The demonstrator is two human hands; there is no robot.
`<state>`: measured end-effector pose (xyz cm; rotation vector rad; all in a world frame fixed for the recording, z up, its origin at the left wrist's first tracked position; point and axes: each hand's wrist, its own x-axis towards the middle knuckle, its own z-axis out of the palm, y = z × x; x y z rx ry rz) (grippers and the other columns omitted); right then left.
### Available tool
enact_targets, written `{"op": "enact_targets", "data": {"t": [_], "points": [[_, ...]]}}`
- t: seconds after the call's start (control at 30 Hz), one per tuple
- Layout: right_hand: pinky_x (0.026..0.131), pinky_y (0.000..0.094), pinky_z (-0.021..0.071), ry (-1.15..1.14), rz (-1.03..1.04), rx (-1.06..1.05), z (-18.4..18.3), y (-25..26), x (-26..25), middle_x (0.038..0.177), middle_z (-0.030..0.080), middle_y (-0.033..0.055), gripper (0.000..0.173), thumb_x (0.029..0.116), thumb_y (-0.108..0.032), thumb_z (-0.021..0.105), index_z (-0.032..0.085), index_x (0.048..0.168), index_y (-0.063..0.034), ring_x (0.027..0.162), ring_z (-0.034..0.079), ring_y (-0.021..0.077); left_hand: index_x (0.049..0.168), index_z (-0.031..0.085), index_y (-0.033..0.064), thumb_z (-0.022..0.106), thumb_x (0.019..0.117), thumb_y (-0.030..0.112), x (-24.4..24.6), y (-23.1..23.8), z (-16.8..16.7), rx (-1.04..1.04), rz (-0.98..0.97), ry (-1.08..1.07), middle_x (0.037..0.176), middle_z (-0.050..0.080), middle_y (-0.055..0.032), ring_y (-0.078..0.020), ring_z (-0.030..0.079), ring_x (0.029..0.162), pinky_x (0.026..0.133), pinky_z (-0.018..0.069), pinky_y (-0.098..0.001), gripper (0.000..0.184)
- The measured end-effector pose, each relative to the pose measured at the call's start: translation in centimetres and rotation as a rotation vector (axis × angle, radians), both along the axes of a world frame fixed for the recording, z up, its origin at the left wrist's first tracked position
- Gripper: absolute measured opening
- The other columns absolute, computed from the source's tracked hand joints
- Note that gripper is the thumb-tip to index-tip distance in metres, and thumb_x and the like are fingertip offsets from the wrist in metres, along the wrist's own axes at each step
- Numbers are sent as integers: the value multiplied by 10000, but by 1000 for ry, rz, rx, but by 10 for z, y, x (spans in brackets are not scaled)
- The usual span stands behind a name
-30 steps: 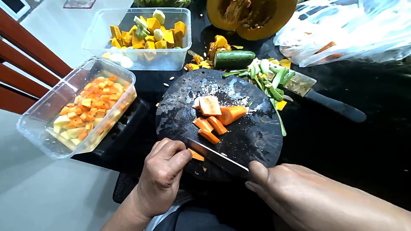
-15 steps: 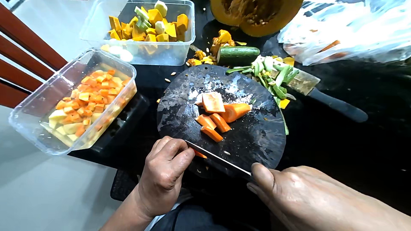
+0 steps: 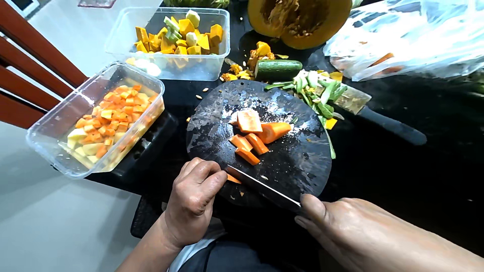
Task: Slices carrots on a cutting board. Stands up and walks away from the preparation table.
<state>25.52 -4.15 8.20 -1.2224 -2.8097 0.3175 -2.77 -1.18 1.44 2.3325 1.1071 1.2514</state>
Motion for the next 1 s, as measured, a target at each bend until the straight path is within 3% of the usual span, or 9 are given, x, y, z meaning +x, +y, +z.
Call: {"op": "enact_targets", "data": {"t": [0.1, 0.37, 0.53, 0.7, 0.87, 1.0], "points": [[340, 316, 341, 5, -10, 77, -2, 0, -3, 477, 366, -19, 258, 1000, -250, 451, 487, 796, -96, 364, 453, 176, 973, 744, 57, 562, 994, 29, -1, -1, 0, 14, 1, 6, 942, 678, -80, -156, 627, 962, 881, 500, -276, 186], [344, 320, 332, -34, 48, 45, 8, 3, -11, 485, 373, -14, 248, 1008, -239, 454, 492, 809, -96, 373, 460, 187, 975, 745, 56, 569, 995, 36, -1, -2, -3, 31, 20, 11, 940, 664, -84, -160, 618, 958, 878, 494, -275, 179], [338, 348, 369, -155, 27, 54, 15, 0, -23, 550, 464, 64, 239, 980, -193, 521, 518, 794, -43, 377, 497, 240, 957, 746, 47, 584, 978, 22, 0, -3, -4, 45, 41, 6, 922, 655, -91, -168, 613, 936, 861, 494, -273, 165], [314, 317, 355, -30, 76, 162, -7, 12, -31, 574, 448, 26, 201, 918, -179, 514, 499, 747, -74, 356, 451, 184, 968, 746, 52, 594, 993, 54, 0, -2, -3, 50, 54, 26, 935, 663, -83, -163, 616, 944, 866, 492, -280, 154], [343, 313, 356, 56, 42, -1, -5, 8, -4, 489, 368, -31, 240, 980, -251, 472, 492, 786, -111, 378, 458, 160, 965, 744, 74, 588, 1020, 125, 0, -1, 1, 8, 63, 64, 960, 681, -69, -154, 625, 944, 859, 488, -292, 173], [336, 330, 339, 48, -61, 85, -10, 2, 20, 470, 349, -32, 283, 994, -283, 428, 488, 776, -112, 365, 448, 173, 910, 726, 54, 602, 988, 105, 23, 5, 6, 10, 26, 104, 901, 682, -83, -187, 648, 890, 821, 516, -316, 155]]}}
